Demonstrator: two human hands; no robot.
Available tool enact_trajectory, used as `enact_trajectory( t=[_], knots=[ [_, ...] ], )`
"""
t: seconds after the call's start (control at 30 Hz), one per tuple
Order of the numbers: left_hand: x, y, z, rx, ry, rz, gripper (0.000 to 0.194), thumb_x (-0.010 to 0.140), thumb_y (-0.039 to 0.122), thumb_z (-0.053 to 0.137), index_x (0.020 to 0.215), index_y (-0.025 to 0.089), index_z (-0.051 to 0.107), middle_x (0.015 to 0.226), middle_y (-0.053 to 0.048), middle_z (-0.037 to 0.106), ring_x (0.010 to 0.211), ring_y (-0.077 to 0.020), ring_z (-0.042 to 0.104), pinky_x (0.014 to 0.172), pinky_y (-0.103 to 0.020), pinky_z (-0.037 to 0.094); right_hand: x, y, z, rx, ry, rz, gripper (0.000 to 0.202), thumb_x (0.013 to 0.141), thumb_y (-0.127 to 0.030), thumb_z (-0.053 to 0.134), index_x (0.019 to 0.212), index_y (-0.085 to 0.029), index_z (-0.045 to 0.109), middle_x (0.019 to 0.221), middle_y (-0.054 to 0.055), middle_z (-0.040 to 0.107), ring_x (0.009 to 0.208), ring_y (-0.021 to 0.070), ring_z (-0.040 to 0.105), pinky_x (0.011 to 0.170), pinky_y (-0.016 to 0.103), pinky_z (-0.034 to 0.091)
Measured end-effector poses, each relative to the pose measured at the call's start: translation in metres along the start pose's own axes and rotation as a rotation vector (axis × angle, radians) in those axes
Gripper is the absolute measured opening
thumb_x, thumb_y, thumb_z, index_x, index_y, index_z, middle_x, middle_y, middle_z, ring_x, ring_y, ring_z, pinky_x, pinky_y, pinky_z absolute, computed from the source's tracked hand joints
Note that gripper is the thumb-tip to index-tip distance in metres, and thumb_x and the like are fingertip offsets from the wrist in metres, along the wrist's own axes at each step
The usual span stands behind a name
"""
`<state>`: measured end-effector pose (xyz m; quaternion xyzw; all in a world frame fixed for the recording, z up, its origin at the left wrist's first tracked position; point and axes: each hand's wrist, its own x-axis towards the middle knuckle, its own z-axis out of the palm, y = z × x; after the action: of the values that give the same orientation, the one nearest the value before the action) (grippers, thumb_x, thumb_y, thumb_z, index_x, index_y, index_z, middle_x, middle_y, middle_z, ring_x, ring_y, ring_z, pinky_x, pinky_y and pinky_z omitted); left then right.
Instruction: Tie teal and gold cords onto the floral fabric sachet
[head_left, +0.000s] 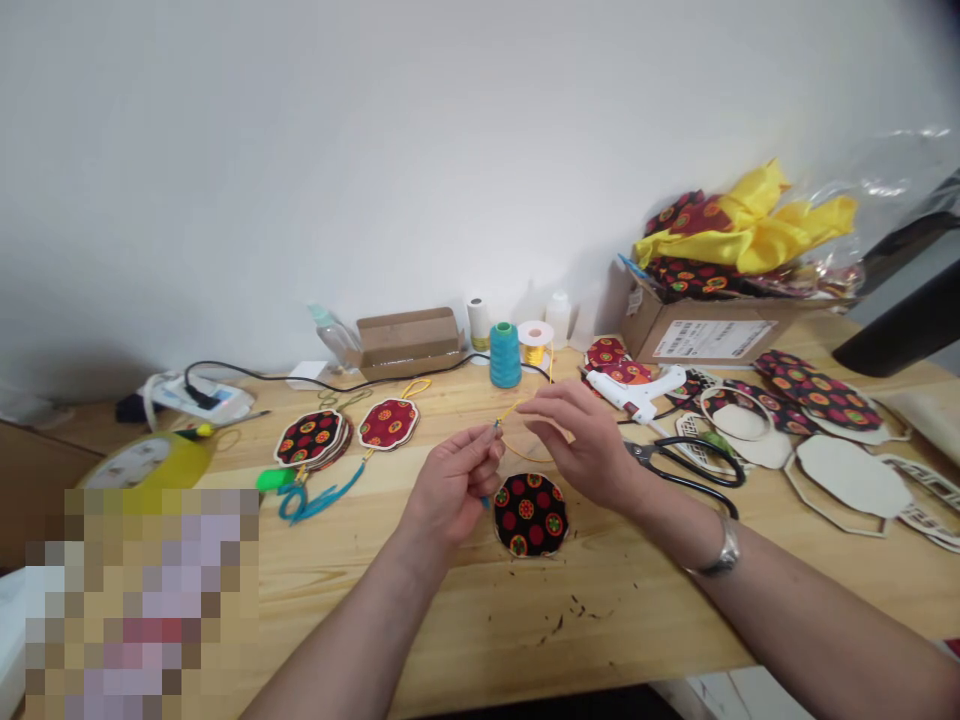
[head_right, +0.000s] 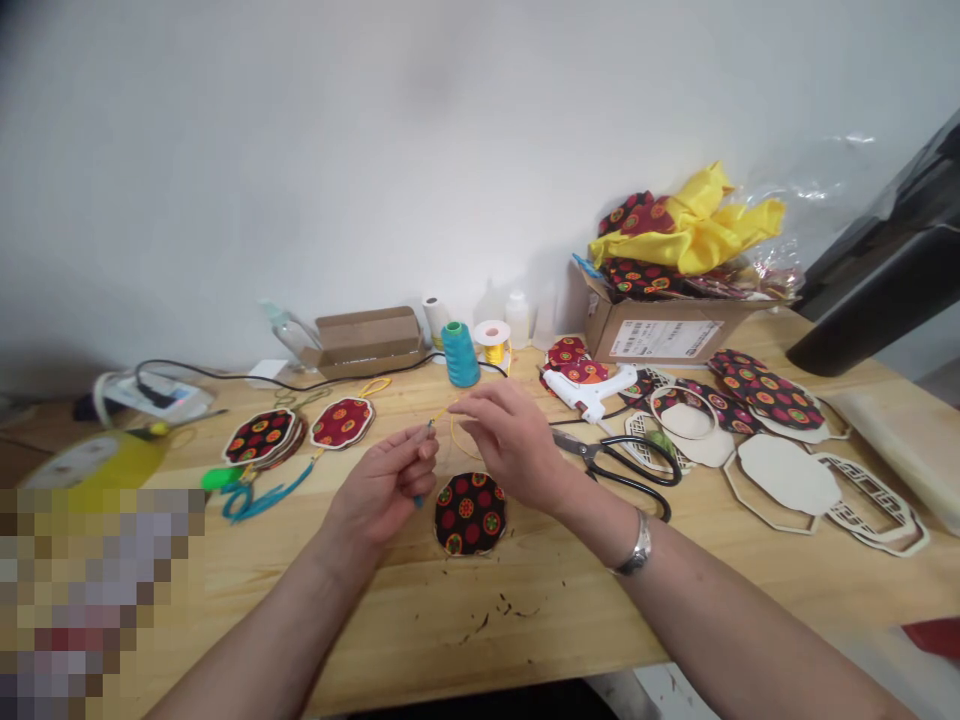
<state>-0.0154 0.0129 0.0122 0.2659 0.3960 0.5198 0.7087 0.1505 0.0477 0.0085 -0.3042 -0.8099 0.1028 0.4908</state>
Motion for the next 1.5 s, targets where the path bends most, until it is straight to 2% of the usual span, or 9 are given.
enact_trajectory(
  t=[0.13,0.3,0.6,0.83,0.93,1.13,1.33,1.4,1.5],
  knots=[
    [-0.001,-0.001,0.0,0.018,-0.023,-0.009,0.017,0.064,0.023,0.071,0.064,0.011,0.059,0.055,0.005,0.047,0.038,0.0013,0.02,0.037,-0.015,0.015,-0.003,-0.001,-0.002,-0.146,-0.052,-0.185,0.03,0.083,-0.007,0.046,0.102,-0.024,0.061,0.096,0.006,0.053,0.088,0.0158,0.05,0.075,0.031,0.044],
    [-0.004,-0.004,0.0,0.048,-0.049,-0.024,0.016,0.066,0.023,0.071,0.063,0.012,0.059,0.053,0.005,0.046,0.039,0.0004,0.022,0.039,-0.016,0.015,-0.003,-0.005,-0.008,-0.232,-0.105,-0.316,0.031,0.085,-0.008,0.046,0.104,-0.027,0.061,0.101,0.006,0.051,0.096,0.0167,0.048,0.081,0.034,0.042],
    [-0.003,-0.005,0.002,0.09,-0.039,0.023,0.013,0.067,0.024,0.069,0.066,0.012,0.064,0.048,0.007,0.038,0.04,-0.0014,0.021,0.04,-0.019,0.013,-0.002,-0.005,-0.01,-0.34,-0.187,-0.445,0.024,0.086,-0.014,0.051,0.107,-0.022,0.058,0.102,0.007,0.058,0.098,0.0189,0.048,0.077,0.034,0.041],
    [-0.003,-0.005,0.002,0.14,-0.02,0.033,0.012,0.067,0.024,0.068,0.067,0.013,0.064,0.05,0.005,0.042,0.041,-0.0019,0.022,0.04,-0.019,0.012,-0.003,-0.004,-0.011,-0.325,-0.163,-0.474,0.019,0.087,-0.014,0.048,0.102,-0.017,0.06,0.1,0.008,0.061,0.095,0.0197,0.049,0.075,0.035,0.042],
    [-0.003,-0.005,0.003,0.14,-0.023,0.037,0.014,0.066,0.024,0.069,0.067,0.011,0.064,0.051,0.005,0.045,0.04,-0.0008,0.024,0.04,-0.019,0.013,-0.002,-0.006,-0.008,-0.209,-0.163,-0.377,0.02,0.088,-0.012,0.045,0.099,-0.017,0.06,0.099,0.008,0.06,0.092,0.0188,0.049,0.077,0.034,0.043],
    [-0.003,-0.006,0.003,0.142,0.018,0.051,0.017,0.062,0.025,0.073,0.066,0.011,0.064,0.052,0.004,0.048,0.04,-0.0002,0.027,0.039,-0.017,0.015,0.0,-0.019,-0.002,0.227,-0.14,-0.029,0.014,0.087,-0.014,0.048,0.085,-0.018,0.062,0.094,0.007,0.056,0.088,0.0141,0.054,0.078,0.029,0.047],
    [-0.003,-0.005,0.002,0.174,0.039,0.078,0.017,0.065,0.027,0.071,0.068,0.011,0.065,0.053,0.003,0.05,0.041,-0.0003,0.028,0.038,-0.016,0.017,0.001,-0.028,-0.001,0.536,-0.065,0.329,0.006,0.081,-0.018,0.058,0.077,-0.017,0.063,0.081,0.003,0.064,0.076,0.0125,0.06,0.071,0.026,0.049],
    [-0.004,-0.005,0.002,0.193,0.036,0.095,0.017,0.067,0.027,0.07,0.07,0.011,0.066,0.055,0.003,0.051,0.04,0.0,0.028,0.039,-0.017,0.017,0.001,-0.027,0.001,0.563,-0.052,0.431,0.006,0.08,-0.019,0.059,0.076,-0.016,0.063,0.073,0.002,0.065,0.069,0.0115,0.06,0.066,0.024,0.049],
    [-0.005,-0.005,0.004,0.229,0.044,0.124,0.017,0.069,0.027,0.068,0.069,0.01,0.066,0.056,0.002,0.054,0.04,-0.0001,0.029,0.039,-0.017,0.017,0.001,-0.025,0.003,0.443,-0.054,0.446,0.006,0.079,-0.016,0.06,0.074,-0.016,0.064,0.072,0.002,0.065,0.068,0.0114,0.058,0.065,0.024,0.047]
  ],
)
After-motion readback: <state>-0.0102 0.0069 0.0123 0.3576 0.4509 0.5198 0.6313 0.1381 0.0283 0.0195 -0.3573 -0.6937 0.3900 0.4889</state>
